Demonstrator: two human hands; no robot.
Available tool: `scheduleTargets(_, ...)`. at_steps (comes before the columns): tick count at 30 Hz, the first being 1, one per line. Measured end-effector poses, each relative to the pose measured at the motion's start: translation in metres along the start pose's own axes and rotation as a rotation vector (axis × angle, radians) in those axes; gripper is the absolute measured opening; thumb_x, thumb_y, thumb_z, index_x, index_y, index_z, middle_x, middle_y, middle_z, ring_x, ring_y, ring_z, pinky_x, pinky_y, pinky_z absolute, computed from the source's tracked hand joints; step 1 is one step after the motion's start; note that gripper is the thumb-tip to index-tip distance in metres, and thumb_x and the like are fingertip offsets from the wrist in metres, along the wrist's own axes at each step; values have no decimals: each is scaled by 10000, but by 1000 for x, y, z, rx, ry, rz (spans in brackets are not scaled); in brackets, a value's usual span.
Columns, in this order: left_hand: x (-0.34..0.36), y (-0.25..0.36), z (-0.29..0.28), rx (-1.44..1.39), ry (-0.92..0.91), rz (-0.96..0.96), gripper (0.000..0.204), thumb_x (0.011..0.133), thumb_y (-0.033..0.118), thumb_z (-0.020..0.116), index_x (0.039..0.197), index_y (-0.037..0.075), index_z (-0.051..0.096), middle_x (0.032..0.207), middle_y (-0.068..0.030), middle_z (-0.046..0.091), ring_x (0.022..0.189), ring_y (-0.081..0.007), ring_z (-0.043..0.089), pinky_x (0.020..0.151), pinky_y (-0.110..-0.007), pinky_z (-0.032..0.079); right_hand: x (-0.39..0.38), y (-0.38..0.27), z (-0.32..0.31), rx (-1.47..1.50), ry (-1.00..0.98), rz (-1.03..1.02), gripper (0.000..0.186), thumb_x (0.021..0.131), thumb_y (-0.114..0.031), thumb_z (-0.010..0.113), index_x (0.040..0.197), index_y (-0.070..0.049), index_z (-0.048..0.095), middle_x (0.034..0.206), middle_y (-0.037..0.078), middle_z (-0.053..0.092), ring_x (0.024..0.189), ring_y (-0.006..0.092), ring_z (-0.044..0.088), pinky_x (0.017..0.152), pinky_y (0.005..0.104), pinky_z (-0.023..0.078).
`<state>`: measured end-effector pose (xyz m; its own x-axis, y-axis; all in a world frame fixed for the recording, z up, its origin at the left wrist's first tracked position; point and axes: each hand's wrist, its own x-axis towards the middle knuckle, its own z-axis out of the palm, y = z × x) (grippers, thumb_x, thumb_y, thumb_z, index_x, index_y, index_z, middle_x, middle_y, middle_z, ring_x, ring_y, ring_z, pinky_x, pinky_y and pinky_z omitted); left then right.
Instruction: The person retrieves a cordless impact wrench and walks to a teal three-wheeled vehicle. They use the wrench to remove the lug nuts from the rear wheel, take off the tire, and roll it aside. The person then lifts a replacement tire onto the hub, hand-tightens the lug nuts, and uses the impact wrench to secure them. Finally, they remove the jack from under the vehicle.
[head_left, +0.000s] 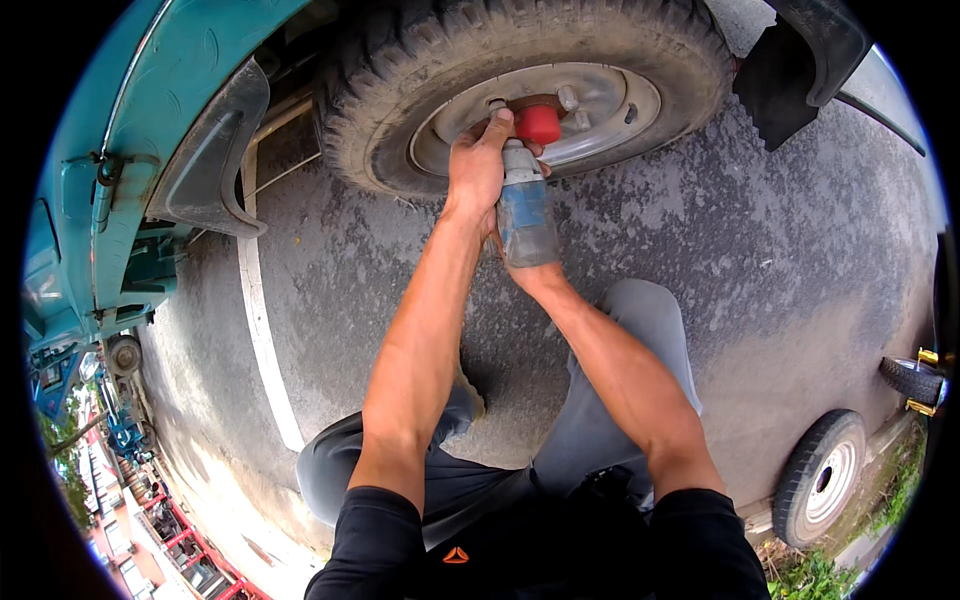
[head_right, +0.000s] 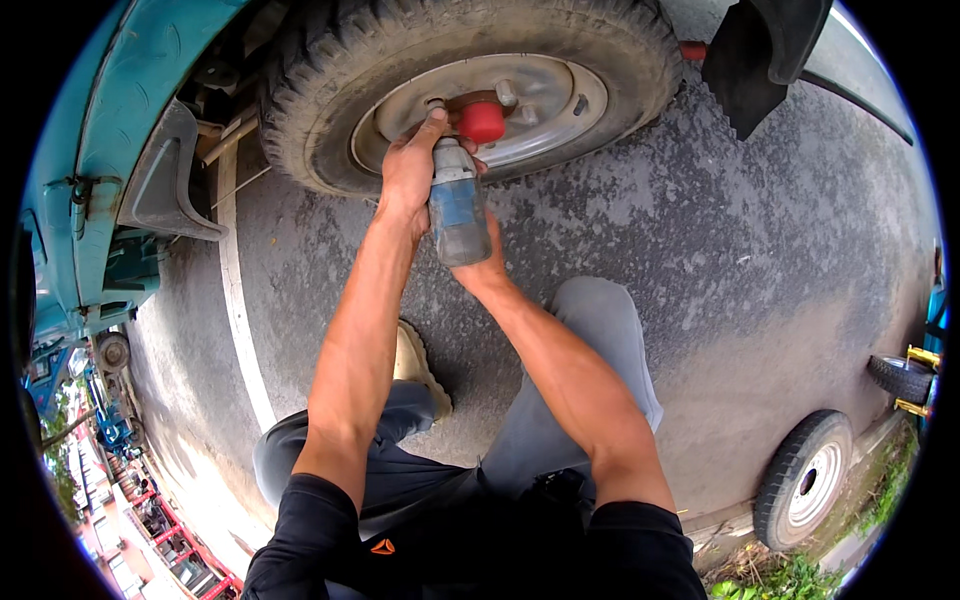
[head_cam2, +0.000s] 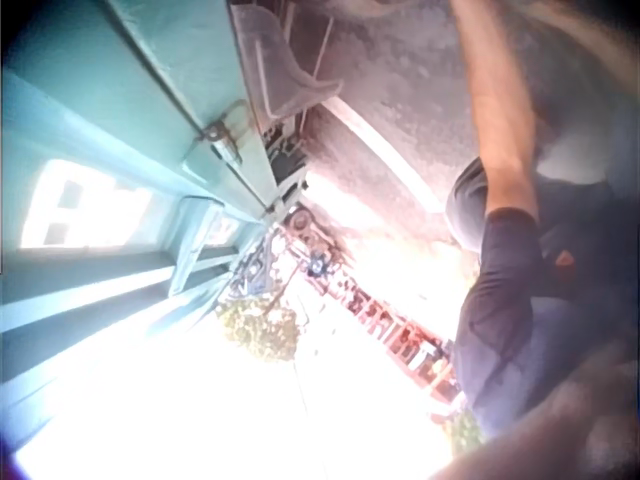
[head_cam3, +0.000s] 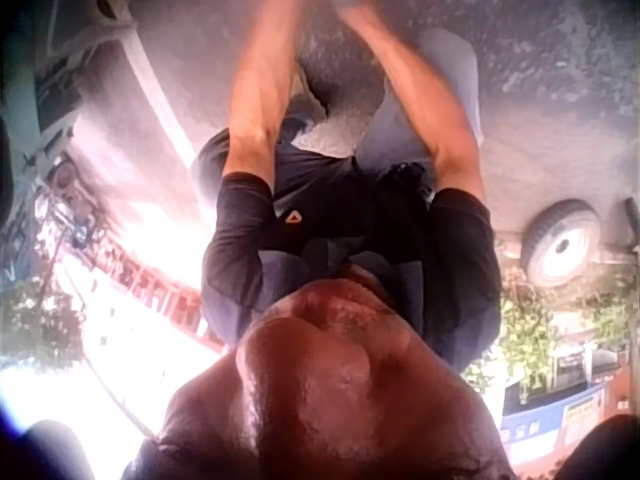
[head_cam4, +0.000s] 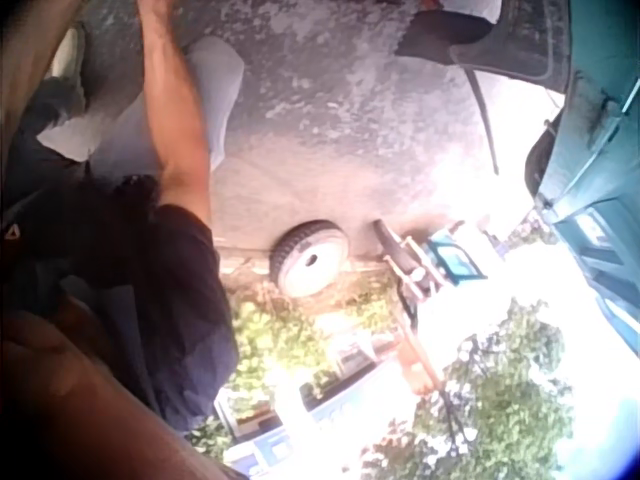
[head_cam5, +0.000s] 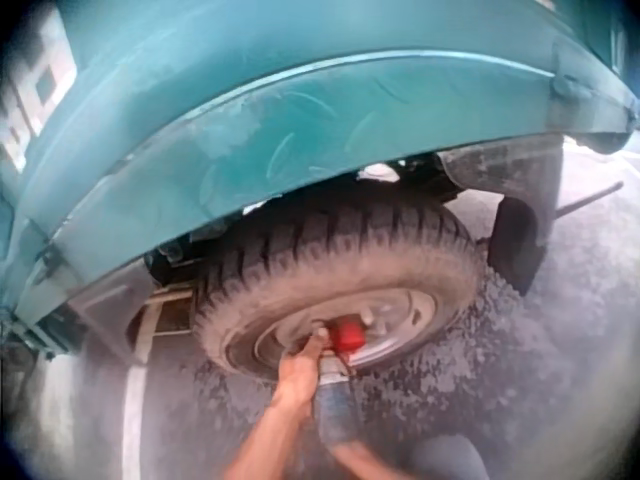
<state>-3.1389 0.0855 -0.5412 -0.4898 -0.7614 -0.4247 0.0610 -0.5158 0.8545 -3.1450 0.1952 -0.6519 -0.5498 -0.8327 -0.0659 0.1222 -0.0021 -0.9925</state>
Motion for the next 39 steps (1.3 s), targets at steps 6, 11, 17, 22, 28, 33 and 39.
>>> scheduleTargets(6,-7,-6,-2,-20,-38,7,404,1100,350,515,1205,-35,578,838,-167,708,617,-281,698,590,-416,593,-6,6,2,381,46,113,285,1112,-184,507,1374,-87,558,1133,-17,577,1010,69,565,858,257,514)
scheduleTargets(11,-4,-4,-9,-210,-110,-125,423,1107,367,441,1237,-17,563,1021,-220,717,705,-313,715,665,-439,612,-18,22,-16,250,-31,137,284,1103,-184,538,1365,-77,559,1166,7,586,1020,85,584,869,260,524)
scheduleTargets(17,-4,-15,-13,-265,-125,-88,426,1103,357,420,1267,-13,552,1069,-219,704,854,-334,719,758,-481,606,-52,-6,-38,-95,-103,154,387,1050,-277,642,1349,-38,587,1198,118,657,1104,223,651,913,369,543)
scheduleTargets(22,-1,-9,-6,-262,-97,-61,461,1089,393,521,1245,-39,556,1059,-214,700,897,-336,706,782,-460,595,-55,-19,-56,-412,-92,73,485,1012,-385,691,1320,-18,614,1192,164,684,1124,280,664,932,450,549)
scheduleTargets(28,12,-19,-4,-210,40,5,368,1047,335,633,1176,-6,590,961,-141,688,801,-257,696,714,-407,592,-41,-40,-60,-370,18,69,487,996,-402,713,1287,-20,636,1196,178,694,1107,298,672,943,471,541)
scheduleTargets(33,19,-21,-12,-302,-153,-67,468,1063,419,458,1149,-12,620,825,-105,676,764,-266,639,781,-456,522,-25,-35,-71,-240,108,-76,451,960,-336,775,1248,-10,657,1157,154,714,1061,271,687,914,436,558)
scheduleTargets(39,14,-15,-1,-123,-83,-82,446,1043,446,540,1120,21,651,811,-73,659,710,-236,617,717,-430,538,-6,-34,-81,-136,164,-78,369,922,-180,797,1210,8,663,1083,116,716,978,239,674,872,408,548)
